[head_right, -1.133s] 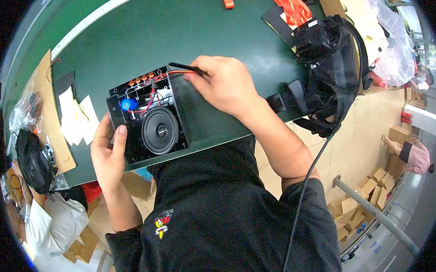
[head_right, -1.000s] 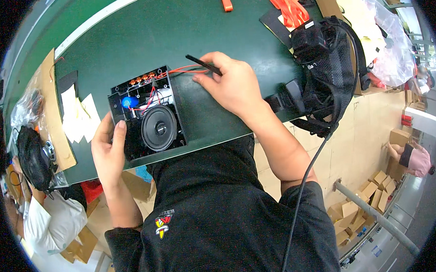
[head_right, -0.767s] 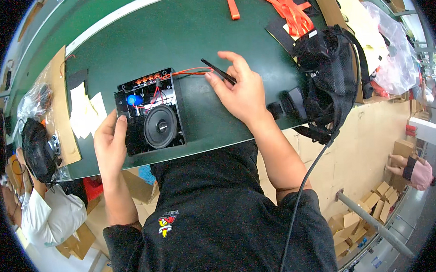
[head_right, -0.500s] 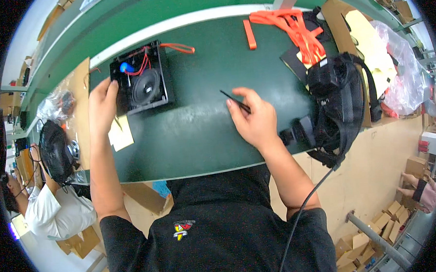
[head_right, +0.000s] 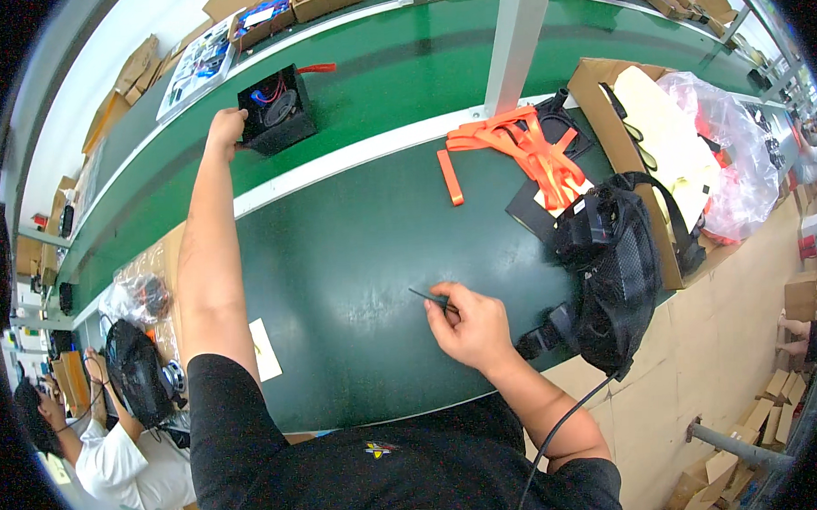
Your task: Assembling a small speaker into its housing and connecting internal wires using tweezers.
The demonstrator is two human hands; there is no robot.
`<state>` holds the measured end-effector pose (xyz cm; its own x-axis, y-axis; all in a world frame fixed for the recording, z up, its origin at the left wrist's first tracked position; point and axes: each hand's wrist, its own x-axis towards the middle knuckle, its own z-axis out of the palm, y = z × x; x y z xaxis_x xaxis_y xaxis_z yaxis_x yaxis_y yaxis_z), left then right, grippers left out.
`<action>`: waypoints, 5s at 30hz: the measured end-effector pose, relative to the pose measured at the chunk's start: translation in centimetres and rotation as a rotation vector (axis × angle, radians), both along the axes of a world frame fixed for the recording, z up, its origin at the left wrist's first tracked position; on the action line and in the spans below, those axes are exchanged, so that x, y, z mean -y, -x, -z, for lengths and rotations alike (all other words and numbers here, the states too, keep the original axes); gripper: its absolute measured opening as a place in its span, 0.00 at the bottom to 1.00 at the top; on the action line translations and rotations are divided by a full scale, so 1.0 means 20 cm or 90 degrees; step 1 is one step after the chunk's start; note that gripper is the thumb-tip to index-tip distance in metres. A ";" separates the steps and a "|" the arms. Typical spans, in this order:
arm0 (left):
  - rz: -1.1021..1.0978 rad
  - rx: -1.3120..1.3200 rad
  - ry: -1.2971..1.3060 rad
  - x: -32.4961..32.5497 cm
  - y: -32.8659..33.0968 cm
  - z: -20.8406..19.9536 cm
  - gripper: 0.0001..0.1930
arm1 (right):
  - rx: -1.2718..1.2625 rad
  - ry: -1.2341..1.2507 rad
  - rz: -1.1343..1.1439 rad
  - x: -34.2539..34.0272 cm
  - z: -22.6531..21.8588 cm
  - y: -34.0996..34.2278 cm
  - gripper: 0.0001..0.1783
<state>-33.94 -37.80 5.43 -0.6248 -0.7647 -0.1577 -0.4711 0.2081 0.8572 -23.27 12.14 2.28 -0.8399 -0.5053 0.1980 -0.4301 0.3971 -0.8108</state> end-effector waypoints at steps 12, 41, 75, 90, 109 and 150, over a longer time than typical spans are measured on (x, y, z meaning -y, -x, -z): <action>-0.054 -0.244 0.301 -0.35 -0.25 0.11 0.18 | -0.034 -0.012 -0.011 0.02 0.01 -0.02 0.08; 0.131 -0.747 -0.532 -1.96 -1.46 -0.40 0.12 | -0.094 -0.006 -0.040 -0.01 0.09 -0.02 0.09; 0.194 -0.765 -0.662 -1.96 -1.49 -0.21 0.22 | -0.115 0.018 -0.043 -0.03 0.10 -0.04 0.08; 0.940 -0.149 0.176 -2.28 -1.68 0.14 0.26 | -0.148 0.046 -0.076 -0.05 0.10 -0.03 0.07; 0.061 -0.280 0.241 -1.24 -0.65 0.31 0.12 | 0.256 0.321 -0.058 0.50 0.13 0.13 0.14; 0.054 -0.217 0.207 -1.24 -0.67 0.31 0.13 | 0.407 0.446 -0.185 0.77 0.19 0.17 0.09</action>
